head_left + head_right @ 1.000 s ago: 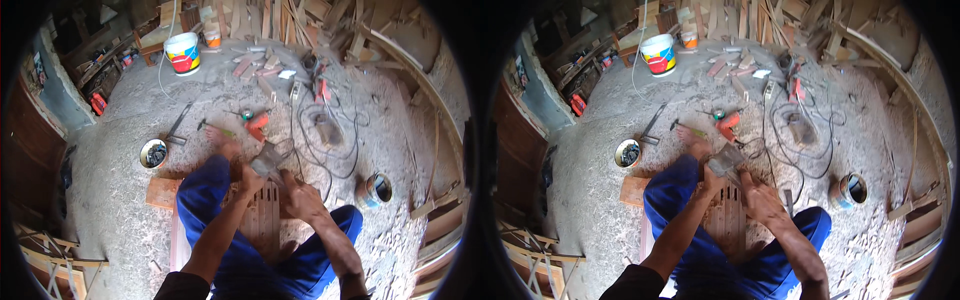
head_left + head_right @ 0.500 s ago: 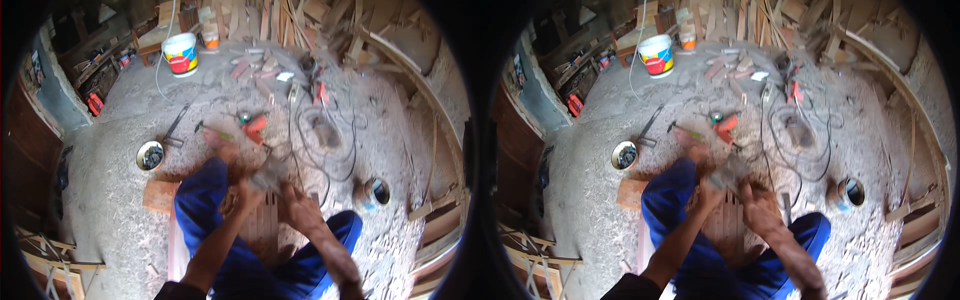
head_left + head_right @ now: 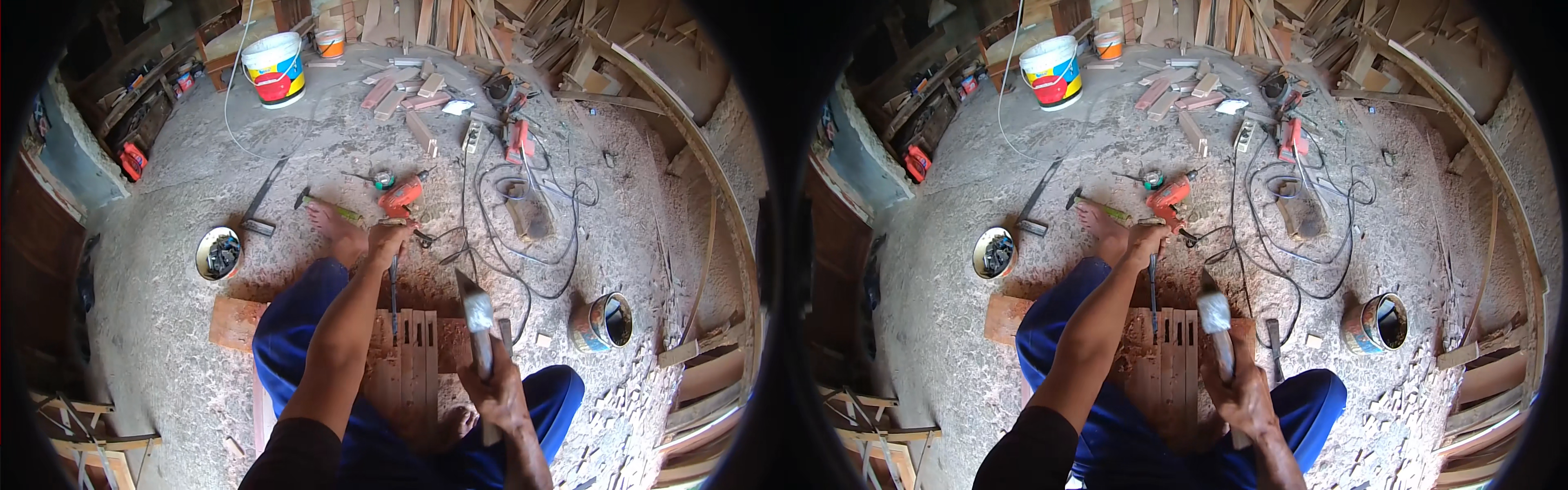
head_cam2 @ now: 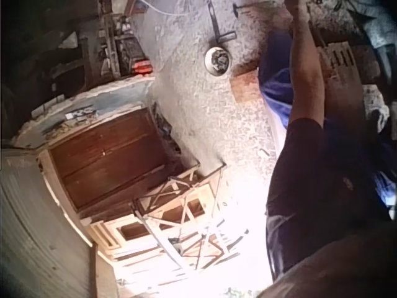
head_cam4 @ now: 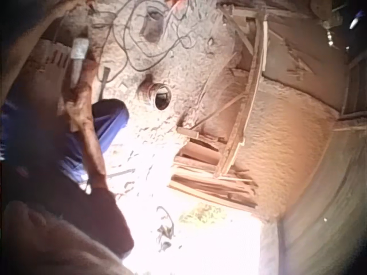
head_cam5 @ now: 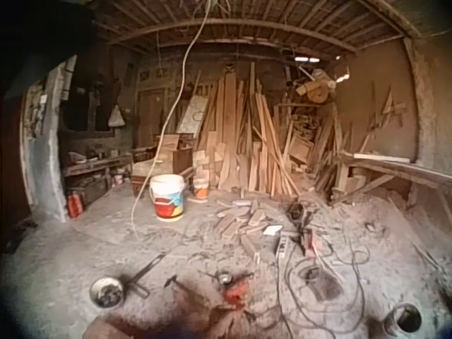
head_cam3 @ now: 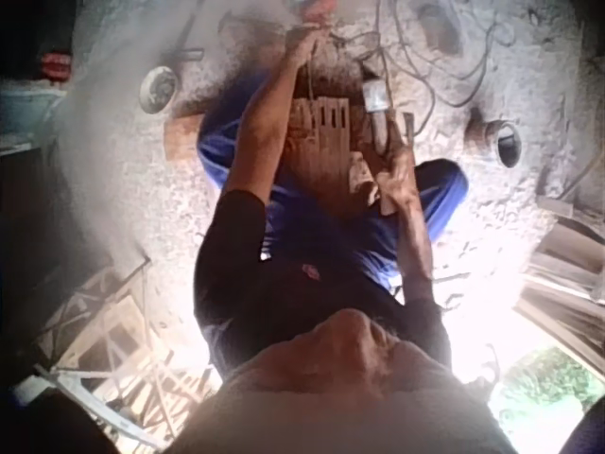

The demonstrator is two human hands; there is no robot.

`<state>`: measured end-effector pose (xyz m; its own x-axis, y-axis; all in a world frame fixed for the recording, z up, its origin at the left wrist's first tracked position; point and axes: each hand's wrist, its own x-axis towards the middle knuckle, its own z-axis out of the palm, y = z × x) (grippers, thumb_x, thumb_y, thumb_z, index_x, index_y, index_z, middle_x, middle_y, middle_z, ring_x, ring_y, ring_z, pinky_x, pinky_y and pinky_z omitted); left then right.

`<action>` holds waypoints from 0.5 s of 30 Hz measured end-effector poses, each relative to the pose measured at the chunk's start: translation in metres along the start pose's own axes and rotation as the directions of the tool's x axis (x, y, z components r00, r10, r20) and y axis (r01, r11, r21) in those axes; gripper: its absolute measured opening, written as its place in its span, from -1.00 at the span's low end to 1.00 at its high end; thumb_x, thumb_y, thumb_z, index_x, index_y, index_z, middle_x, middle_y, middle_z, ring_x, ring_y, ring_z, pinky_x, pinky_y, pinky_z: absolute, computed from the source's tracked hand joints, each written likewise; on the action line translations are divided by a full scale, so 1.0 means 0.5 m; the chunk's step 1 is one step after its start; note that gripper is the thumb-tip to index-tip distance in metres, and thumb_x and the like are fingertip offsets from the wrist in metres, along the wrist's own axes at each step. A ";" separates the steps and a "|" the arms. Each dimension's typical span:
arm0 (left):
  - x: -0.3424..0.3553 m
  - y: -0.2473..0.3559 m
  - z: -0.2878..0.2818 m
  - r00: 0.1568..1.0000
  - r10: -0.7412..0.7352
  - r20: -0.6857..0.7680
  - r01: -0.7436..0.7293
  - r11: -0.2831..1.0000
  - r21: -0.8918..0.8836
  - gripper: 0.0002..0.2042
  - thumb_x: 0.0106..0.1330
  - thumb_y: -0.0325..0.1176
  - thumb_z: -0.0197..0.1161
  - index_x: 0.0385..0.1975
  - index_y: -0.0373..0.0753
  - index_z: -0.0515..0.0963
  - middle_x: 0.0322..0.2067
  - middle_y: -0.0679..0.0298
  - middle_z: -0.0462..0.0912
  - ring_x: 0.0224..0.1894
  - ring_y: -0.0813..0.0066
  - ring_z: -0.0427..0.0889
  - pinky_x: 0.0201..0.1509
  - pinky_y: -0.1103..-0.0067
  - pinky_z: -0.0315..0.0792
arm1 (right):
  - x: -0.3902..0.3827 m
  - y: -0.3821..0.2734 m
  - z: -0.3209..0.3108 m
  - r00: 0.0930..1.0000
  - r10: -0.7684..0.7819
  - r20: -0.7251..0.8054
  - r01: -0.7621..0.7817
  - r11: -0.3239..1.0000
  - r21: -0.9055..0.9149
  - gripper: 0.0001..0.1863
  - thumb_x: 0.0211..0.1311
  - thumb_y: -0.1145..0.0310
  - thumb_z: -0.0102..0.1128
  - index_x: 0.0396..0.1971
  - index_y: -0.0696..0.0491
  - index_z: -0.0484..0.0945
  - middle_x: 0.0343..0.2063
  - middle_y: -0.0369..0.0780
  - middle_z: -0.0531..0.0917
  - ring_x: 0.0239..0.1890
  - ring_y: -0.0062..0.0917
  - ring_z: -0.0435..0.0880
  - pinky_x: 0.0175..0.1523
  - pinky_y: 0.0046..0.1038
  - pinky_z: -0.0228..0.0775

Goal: The person uses a hammer and a chisel to carve rectangular mortise holes into a piece of wood. The person holds the chisel with their left hand and strikes it with the hammer in their right hand, moving the chisel along the wood to create multiple parallel indentations.

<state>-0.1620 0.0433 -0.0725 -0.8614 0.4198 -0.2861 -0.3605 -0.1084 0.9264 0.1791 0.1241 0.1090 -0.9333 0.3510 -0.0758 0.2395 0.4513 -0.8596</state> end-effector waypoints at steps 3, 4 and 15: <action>0.004 0.007 -0.017 0.980 -0.169 -0.108 0.170 0.985 0.006 -0.88 0.19 -0.43 0.33 -0.53 -0.22 0.53 -0.65 0.33 0.47 -0.73 0.51 0.41 -0.68 0.51 0.29 | -0.022 0.056 0.015 0.965 0.228 0.131 -0.259 0.909 0.326 -0.47 0.23 0.47 0.26 0.18 0.18 0.33 -0.57 -0.24 0.58 -0.61 -0.55 0.56 -0.51 -0.46 0.42; -0.006 0.030 -0.003 0.968 -0.249 -0.040 0.248 0.969 -0.019 -0.84 0.14 -0.44 0.38 -0.56 -0.19 0.49 -0.64 0.36 0.46 -0.70 0.51 0.42 -0.64 0.49 0.32 | -0.021 0.053 0.008 0.955 0.273 0.115 -0.296 0.895 0.334 -0.51 0.23 0.47 0.27 0.14 0.19 0.35 -0.58 -0.35 0.52 -0.60 -0.71 0.48 -0.53 -0.56 0.36; -0.339 0.053 -0.005 0.990 0.100 0.104 -0.084 0.985 -0.150 -0.80 0.11 -0.43 0.50 -0.37 -0.31 0.59 -0.42 0.32 0.70 -0.38 0.57 0.65 -0.24 0.55 0.53 | -0.015 0.034 -0.006 0.961 0.257 0.103 -0.275 0.856 0.438 -0.58 0.23 0.47 0.27 0.06 0.19 0.38 -0.58 -0.34 0.50 -0.62 -0.69 0.48 -0.53 -0.56 0.36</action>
<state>-0.0264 -0.0328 0.0002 -0.8511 0.4985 -0.1650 -0.3367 -0.2770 0.8999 0.1910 0.1317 0.0964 -0.8630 0.3690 -0.3451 0.3444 -0.0702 -0.9362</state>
